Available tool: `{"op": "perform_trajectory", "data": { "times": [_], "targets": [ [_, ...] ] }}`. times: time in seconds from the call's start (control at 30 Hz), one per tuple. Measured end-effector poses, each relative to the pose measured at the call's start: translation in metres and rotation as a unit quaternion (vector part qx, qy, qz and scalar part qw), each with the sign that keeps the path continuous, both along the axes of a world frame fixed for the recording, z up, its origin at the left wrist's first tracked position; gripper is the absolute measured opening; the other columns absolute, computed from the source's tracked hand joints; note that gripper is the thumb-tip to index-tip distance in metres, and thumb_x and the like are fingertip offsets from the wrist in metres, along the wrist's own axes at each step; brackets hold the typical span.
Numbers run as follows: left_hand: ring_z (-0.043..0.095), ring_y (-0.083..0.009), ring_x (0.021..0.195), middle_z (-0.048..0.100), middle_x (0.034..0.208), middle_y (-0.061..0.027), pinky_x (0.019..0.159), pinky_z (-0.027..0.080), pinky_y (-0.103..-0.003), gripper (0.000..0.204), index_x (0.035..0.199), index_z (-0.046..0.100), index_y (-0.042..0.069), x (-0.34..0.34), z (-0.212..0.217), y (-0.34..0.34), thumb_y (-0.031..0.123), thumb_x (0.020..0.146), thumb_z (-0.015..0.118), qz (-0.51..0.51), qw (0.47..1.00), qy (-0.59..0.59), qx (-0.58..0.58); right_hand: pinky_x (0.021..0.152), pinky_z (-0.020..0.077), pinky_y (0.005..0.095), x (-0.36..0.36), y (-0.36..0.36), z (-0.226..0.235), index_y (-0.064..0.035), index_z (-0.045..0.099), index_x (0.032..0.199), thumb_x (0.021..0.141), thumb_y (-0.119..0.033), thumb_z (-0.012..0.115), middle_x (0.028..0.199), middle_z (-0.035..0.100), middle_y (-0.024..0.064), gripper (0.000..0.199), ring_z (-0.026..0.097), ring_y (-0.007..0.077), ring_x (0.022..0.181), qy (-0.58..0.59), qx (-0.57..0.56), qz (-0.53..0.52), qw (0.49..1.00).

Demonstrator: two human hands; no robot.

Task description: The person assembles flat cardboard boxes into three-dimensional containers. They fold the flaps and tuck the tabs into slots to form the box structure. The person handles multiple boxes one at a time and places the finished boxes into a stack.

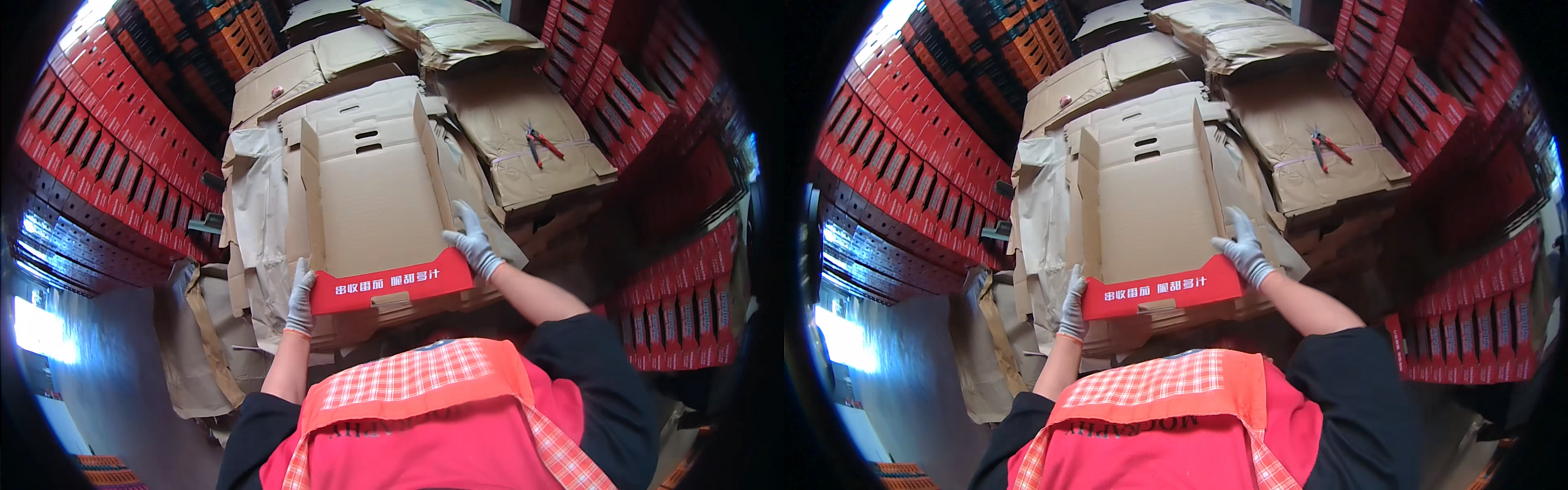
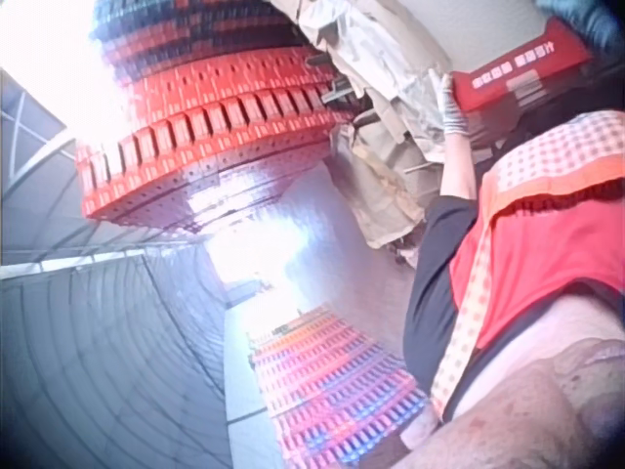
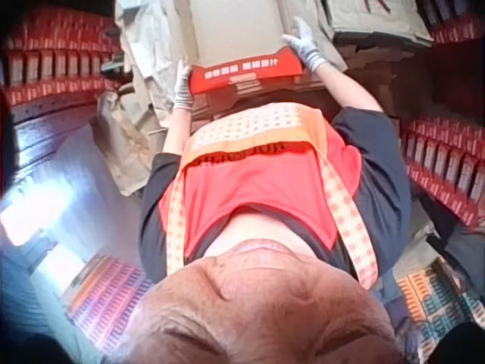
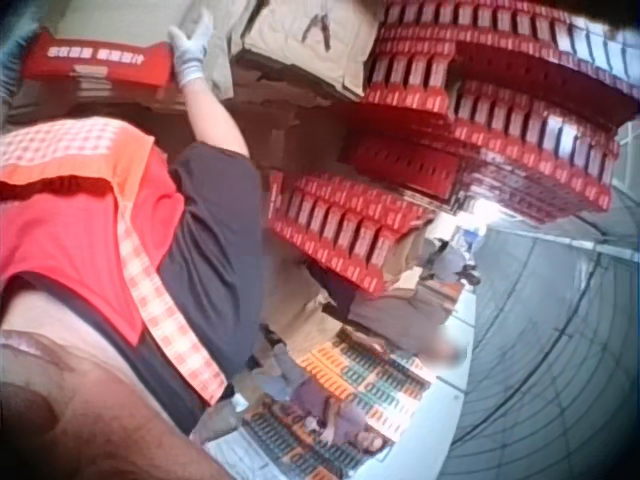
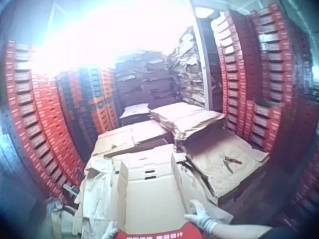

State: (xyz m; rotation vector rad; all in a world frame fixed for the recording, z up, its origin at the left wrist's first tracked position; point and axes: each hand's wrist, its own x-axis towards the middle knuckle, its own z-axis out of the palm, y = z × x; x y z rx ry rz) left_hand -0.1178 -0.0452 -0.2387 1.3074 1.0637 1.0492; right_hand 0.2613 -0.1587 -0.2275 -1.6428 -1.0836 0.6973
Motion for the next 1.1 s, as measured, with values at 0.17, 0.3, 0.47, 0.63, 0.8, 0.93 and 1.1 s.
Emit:
{"op": "perform_trajectory", "data": {
  "times": [0.17, 0.3, 0.47, 0.63, 0.8, 0.93, 1.1],
  "targets": [
    [0.065, -0.0234, 0.096, 0.067, 0.105, -0.0065, 0.092, 0.053, -0.041, 0.041, 0.12, 0.061, 0.012, 0.016, 0.003, -0.024, 0.019, 0.08, 0.067, -0.069, 0.904, -0.356, -0.225, 0.065, 0.0508, 0.0275, 0.011, 0.009, 0.03, 0.0023, 0.021, 0.153, 0.073, -0.003, 0.059, 0.107, 0.058, 0.0121, 0.089, 0.056, 0.0142, 0.072, 0.459, -0.018, -0.04, 0.888],
    [0.065, -0.0245, 0.097, 0.065, 0.093, -0.0043, 0.092, 0.052, -0.045, 0.02, 0.095, 0.06, 0.014, 0.042, 0.018, -0.049, 0.025, 0.079, 0.064, -0.095, 0.826, -0.46, -0.312, 0.077, 0.0493, 0.0245, 0.023, 0.016, 0.157, -0.0001, 0.037, 0.147, 0.07, -0.006, 0.06, 0.114, 0.06, 0.0094, 0.08, 0.058, 0.0129, 0.091, 0.223, 0.067, 0.134, 0.963],
    [0.061, -0.03, 0.111, 0.064, 0.123, -0.0119, 0.104, 0.045, -0.044, 0.046, 0.122, 0.058, 0.009, 0.105, -0.029, -0.085, 0.032, 0.083, 0.062, -0.215, 0.737, -0.469, -0.435, 0.092, 0.0483, 0.0355, -0.043, 0.004, 0.28, -0.0057, 0.052, 0.134, 0.066, -0.011, 0.065, 0.124, 0.059, 0.0169, 0.069, 0.06, 0.0289, 0.104, -0.38, 0.188, 0.149, 0.893],
    [0.064, -0.0252, 0.111, 0.067, 0.122, -0.0063, 0.099, 0.049, -0.037, 0.051, 0.135, 0.056, 0.013, 0.113, 0.008, -0.107, 0.028, 0.088, 0.066, -0.423, 0.89, -0.031, -0.165, 0.086, 0.0521, 0.0449, -0.094, 0.006, 0.279, -0.0051, 0.059, 0.121, 0.072, -0.019, 0.071, 0.123, 0.059, 0.0243, 0.052, 0.061, 0.0401, 0.109, -0.434, 0.209, 0.261, 0.837],
    [0.055, -0.0436, 0.121, 0.057, 0.131, -0.0257, 0.105, 0.039, -0.059, 0.071, 0.123, 0.06, -0.003, 0.087, 0.173, -0.107, 0.047, 0.074, 0.075, -0.112, 0.747, 0.174, 0.631, 0.07, 0.0545, 0.0385, -0.073, 0.025, 0.247, -0.0006, 0.062, 0.11, 0.091, -0.016, 0.061, 0.09, 0.07, 0.0214, 0.024, 0.071, 0.0341, 0.082, -0.323, 0.185, 0.012, 0.928],
    [0.049, -0.0426, 0.123, 0.053, 0.127, -0.0268, 0.112, 0.023, -0.059, 0.118, 0.122, 0.055, -0.01, 0.137, 0.258, -0.054, 0.08, 0.048, 0.072, -0.159, 0.667, 0.399, 0.609, 0.075, 0.0526, 0.0451, -0.059, 0.021, 0.236, -0.0033, 0.057, 0.111, 0.091, -0.018, 0.058, 0.09, 0.07, 0.0219, 0.025, 0.069, 0.0373, 0.084, -0.266, 0.188, 0.11, 0.939],
    [0.056, -0.0331, 0.104, 0.06, 0.105, -0.0196, 0.094, 0.042, -0.042, 0.101, 0.104, 0.064, -0.005, 0.178, 0.285, -0.022, 0.083, 0.055, 0.067, -0.335, 0.588, 0.442, 0.588, 0.096, 0.0484, 0.0444, -0.036, -0.007, 0.244, -0.0011, 0.051, 0.115, 0.084, -0.013, 0.069, 0.131, 0.053, 0.0307, 0.038, 0.059, 0.0444, 0.111, -0.393, 0.293, 0.007, 0.872]
  ]
}}
